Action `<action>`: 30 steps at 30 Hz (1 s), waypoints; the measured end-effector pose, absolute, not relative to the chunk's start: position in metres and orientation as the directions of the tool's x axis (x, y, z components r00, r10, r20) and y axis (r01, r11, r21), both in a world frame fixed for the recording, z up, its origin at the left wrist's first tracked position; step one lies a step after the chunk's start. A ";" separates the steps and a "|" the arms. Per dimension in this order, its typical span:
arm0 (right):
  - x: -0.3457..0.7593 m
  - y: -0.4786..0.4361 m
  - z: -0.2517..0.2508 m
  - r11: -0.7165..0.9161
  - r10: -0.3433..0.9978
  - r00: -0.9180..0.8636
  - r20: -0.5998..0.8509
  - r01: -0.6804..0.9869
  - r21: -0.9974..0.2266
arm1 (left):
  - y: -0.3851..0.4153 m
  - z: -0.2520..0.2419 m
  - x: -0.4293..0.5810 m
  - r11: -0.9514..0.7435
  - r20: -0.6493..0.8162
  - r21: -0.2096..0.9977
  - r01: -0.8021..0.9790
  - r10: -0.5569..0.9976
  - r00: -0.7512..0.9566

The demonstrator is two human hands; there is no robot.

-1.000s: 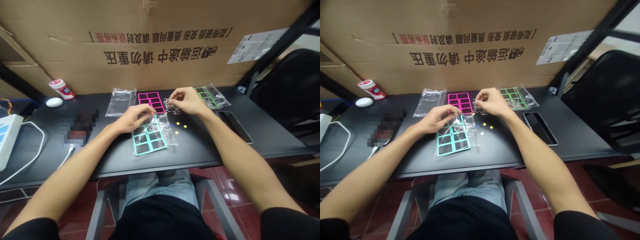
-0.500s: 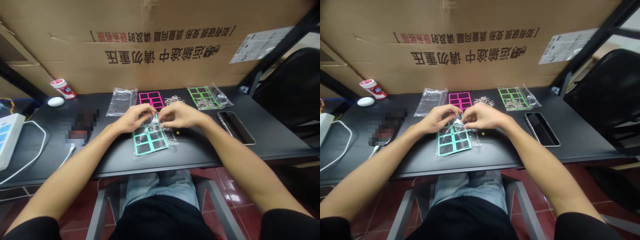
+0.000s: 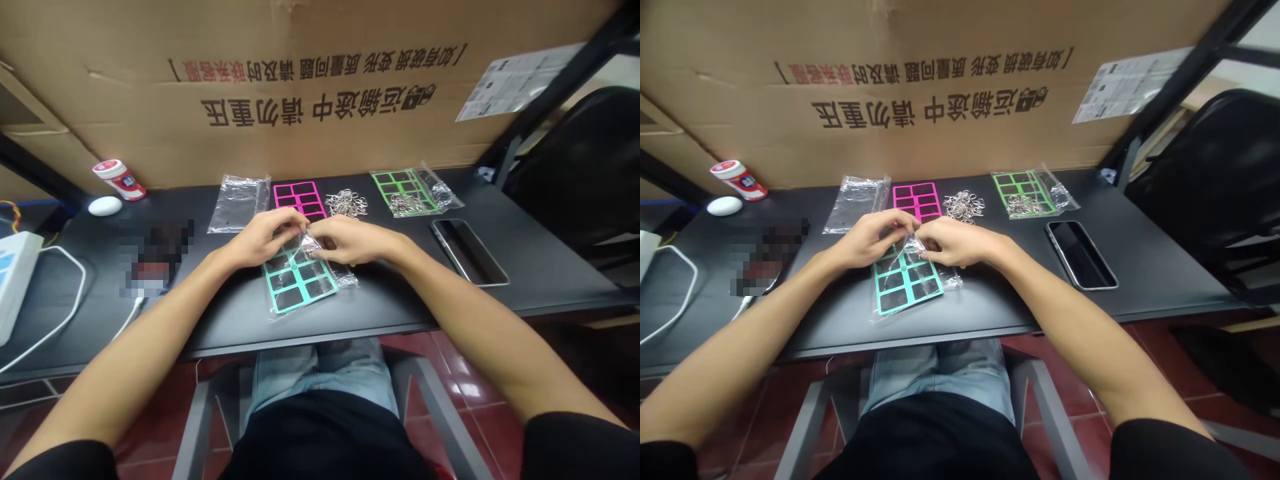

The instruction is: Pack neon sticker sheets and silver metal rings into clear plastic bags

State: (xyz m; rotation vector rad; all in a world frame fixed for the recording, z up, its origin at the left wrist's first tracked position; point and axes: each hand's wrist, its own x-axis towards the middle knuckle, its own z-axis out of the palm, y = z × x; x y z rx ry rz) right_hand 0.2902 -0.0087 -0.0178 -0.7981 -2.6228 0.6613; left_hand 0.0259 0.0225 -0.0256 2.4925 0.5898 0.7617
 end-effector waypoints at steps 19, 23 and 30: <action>0.332 0.013 -0.008 0.510 0.850 -0.317 0.421 0.696 -0.505 | 0.024 -0.028 0.024 -0.795 0.396 0.550 0.255 0.518 0.758; 0.316 -0.004 0.000 0.623 0.709 -0.676 0.201 0.467 -0.627 | 0.023 -0.027 0.024 -0.806 0.405 0.526 0.271 0.518 0.754; 0.291 -0.012 -0.009 0.692 0.576 -0.814 0.067 0.443 -0.570 | 0.022 -0.027 0.025 -0.806 0.405 0.527 0.269 0.517 0.754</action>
